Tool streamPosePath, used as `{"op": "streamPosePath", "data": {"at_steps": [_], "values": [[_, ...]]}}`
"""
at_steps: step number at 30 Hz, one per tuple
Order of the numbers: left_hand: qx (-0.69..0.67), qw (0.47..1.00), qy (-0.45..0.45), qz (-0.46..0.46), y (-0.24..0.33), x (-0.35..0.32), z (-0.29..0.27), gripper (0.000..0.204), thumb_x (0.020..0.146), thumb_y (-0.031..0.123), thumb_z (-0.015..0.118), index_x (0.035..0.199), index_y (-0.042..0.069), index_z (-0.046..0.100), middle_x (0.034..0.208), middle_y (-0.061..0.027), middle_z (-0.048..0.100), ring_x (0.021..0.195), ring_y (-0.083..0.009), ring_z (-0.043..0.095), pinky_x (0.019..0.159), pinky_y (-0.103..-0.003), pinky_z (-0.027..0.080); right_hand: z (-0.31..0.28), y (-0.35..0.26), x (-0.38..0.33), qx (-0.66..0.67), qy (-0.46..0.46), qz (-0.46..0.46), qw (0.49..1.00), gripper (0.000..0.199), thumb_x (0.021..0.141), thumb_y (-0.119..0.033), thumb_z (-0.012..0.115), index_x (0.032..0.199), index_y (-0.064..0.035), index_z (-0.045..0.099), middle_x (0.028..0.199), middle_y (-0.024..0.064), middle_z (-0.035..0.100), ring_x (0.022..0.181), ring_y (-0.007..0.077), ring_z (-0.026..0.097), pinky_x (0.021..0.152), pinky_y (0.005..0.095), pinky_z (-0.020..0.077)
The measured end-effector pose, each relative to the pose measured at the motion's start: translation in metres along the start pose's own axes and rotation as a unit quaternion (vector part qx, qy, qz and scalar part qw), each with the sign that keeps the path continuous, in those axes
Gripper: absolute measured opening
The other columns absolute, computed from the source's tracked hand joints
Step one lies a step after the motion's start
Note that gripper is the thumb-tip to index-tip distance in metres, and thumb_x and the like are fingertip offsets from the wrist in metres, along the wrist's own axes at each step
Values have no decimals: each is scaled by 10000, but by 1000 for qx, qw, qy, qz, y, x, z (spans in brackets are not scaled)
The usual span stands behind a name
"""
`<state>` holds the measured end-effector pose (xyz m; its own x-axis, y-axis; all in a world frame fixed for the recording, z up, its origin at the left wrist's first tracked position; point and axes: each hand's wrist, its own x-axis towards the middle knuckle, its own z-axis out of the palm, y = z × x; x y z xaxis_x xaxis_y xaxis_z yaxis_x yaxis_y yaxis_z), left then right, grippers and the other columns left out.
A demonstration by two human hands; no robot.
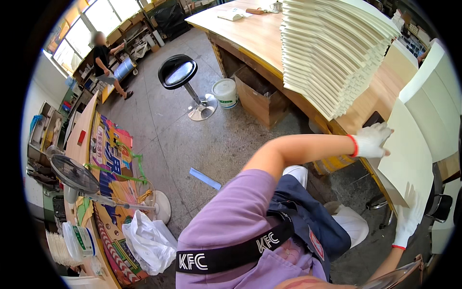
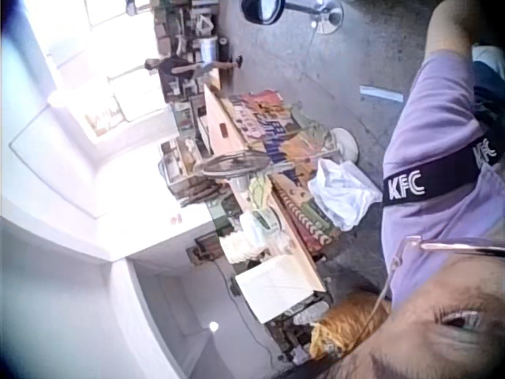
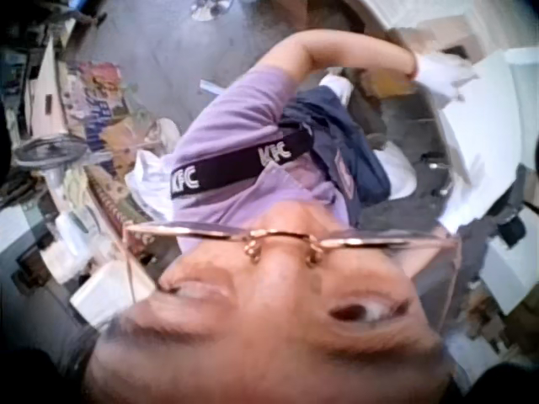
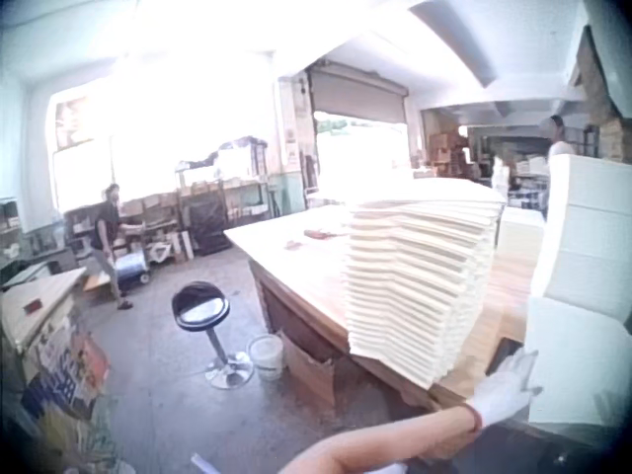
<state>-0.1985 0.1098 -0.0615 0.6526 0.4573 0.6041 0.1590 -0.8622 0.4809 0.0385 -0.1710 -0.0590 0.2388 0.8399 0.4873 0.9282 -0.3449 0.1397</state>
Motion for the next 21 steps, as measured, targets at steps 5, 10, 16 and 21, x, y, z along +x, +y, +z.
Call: {"op": "streamPosePath", "data": {"at_steps": [5,10,16,21], "values": [[-212,933,-121,-265,-14,57,-2,664,862,355,639,1382,-10,447,1192,-230,631,1114,-374,608,947,-422,481,-10,-9,26,59,-97,-7,993,541,898,-68,628,1417,-68,477,1409,163,511,1311,335,474,1101,410,373],[-282,894,-66,-343,-45,99,38,478,828,260,616,1191,-46,565,1200,-274,609,1118,-370,597,979,-426,460,-1,16,30,121,-62,70,988,353,950,-56,552,1299,-49,601,1268,170,622,1187,318,585,1039,394,437],[-511,791,-77,-326,-58,96,32,393,909,41,555,1292,-10,485,1028,-116,604,859,-199,631,778,-334,566,-12,7,68,76,50,187,978,287,918,-123,607,1197,-69,640,1060,194,683,975,355,664,847,406,517],[-604,648,-217,-411,-58,93,-6,164,898,71,500,1058,35,504,1074,-167,557,868,-309,656,762,-465,611,-4,-36,85,169,94,73,978,246,937,-248,603,1140,-126,669,1016,151,690,932,338,658,823,425,522]]}}
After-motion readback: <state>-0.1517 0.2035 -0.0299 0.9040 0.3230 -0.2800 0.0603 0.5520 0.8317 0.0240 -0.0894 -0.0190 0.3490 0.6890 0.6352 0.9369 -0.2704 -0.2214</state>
